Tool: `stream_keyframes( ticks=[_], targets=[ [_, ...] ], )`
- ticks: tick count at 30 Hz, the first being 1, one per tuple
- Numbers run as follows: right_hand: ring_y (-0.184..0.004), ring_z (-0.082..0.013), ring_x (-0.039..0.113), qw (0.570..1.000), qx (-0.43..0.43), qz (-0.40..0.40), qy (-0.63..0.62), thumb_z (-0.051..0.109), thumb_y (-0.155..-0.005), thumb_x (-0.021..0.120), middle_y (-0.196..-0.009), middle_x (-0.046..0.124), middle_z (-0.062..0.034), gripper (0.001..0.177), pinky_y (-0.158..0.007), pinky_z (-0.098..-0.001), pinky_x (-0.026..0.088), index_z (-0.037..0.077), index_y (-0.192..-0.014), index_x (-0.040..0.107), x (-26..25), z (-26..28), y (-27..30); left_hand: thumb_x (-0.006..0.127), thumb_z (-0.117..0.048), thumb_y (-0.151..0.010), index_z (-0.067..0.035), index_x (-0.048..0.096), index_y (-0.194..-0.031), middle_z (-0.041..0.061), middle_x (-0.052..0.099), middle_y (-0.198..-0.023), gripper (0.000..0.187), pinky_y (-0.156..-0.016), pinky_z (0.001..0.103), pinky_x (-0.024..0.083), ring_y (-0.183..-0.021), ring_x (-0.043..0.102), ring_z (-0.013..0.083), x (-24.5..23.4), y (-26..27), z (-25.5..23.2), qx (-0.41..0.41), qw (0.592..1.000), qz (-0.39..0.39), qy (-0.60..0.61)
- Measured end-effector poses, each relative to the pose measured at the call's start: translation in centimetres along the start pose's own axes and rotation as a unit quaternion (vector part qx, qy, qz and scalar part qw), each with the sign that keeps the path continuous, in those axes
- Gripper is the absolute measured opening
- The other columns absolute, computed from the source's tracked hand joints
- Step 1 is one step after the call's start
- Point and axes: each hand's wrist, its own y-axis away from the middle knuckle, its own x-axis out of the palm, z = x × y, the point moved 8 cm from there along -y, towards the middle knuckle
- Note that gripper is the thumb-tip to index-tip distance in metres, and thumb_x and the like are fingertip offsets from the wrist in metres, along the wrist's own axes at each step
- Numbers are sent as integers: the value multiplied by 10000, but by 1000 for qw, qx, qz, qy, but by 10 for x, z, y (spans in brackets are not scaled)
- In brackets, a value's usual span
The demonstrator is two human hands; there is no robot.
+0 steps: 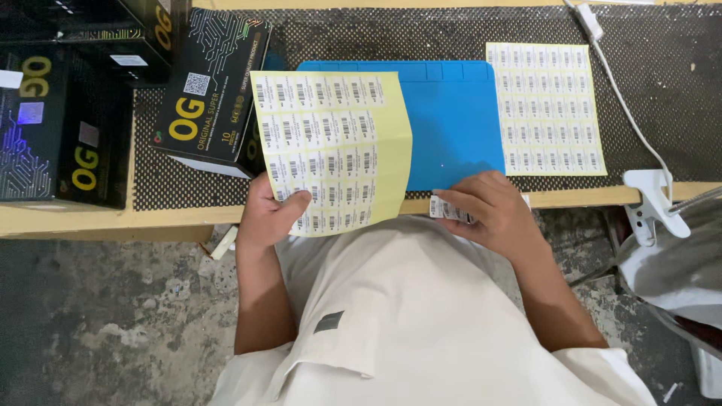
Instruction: The person stands at a table and repeatedly peels individual labels from a yellow sheet using their hands. They place the removed labels onto a blue cutting mat on the table. Several black boxes labeled 'OG' are visible on the table surface.
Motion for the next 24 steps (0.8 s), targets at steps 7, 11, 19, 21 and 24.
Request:
stream_keyframes(
  ticks=[7, 11, 19, 21, 24],
  targets=[
    [-977, -254, 704, 1000, 14, 8, 1, 295, -846, 875, -1019, 735, -25, 368, -870, -418, 543, 176, -1177, 768, 11, -14, 17, 676, 60, -836, 39, 738, -1022, 148, 736, -846, 197, -710, 383, 589, -833, 591, 146, 1, 1, -4, 10, 1000, 0, -5],
    [-973, -258, 705, 1000, 18, -3, -6, 285, -827, 897, -1005, 741, -36, 401, -872, -418, 546, 166, -1189, 772, 8, -12, 16, 682, 35, -853, 39, 740, -1044, 167, 743, -867, 200, -723, 397, 596, -839, 608, 157, 2, 1, -3, 10, 1000, 4, -10],
    [-983, -264, 713, 999, 29, -7, -16, 258, -814, 911, -990, 751, -39, 406, -893, -413, 546, 156, -1184, 778, 8, -11, 13, 669, 55, -852, 30, 725, -1066, 164, 740, -889, 223, -744, 404, 589, -839, 617, 166, 0, 2, 0, 6, 1000, 6, -7],
    [-998, -263, 709, 999, 28, -5, -16, 250, -826, 905, -995, 748, -42, 407, -900, -415, 547, 152, -1196, 767, 10, -14, 16, 686, 58, -850, 36, 720, -1081, 170, 740, -901, 234, -748, 415, 583, -871, 599, 167, -3, 3, 6, 15, 1000, 4, -18],
    [-1002, -259, 711, 1000, 26, -6, -12, 255, -825, 906, -996, 754, -40, 405, -905, -414, 548, 148, -1191, 766, 9, -13, 16, 683, 37, -870, 34, 714, -1088, 179, 744, -910, 220, -755, 414, 589, -878, 617, 172, 3, 1, -6, 18, 1000, 4, -19]
  ],
)
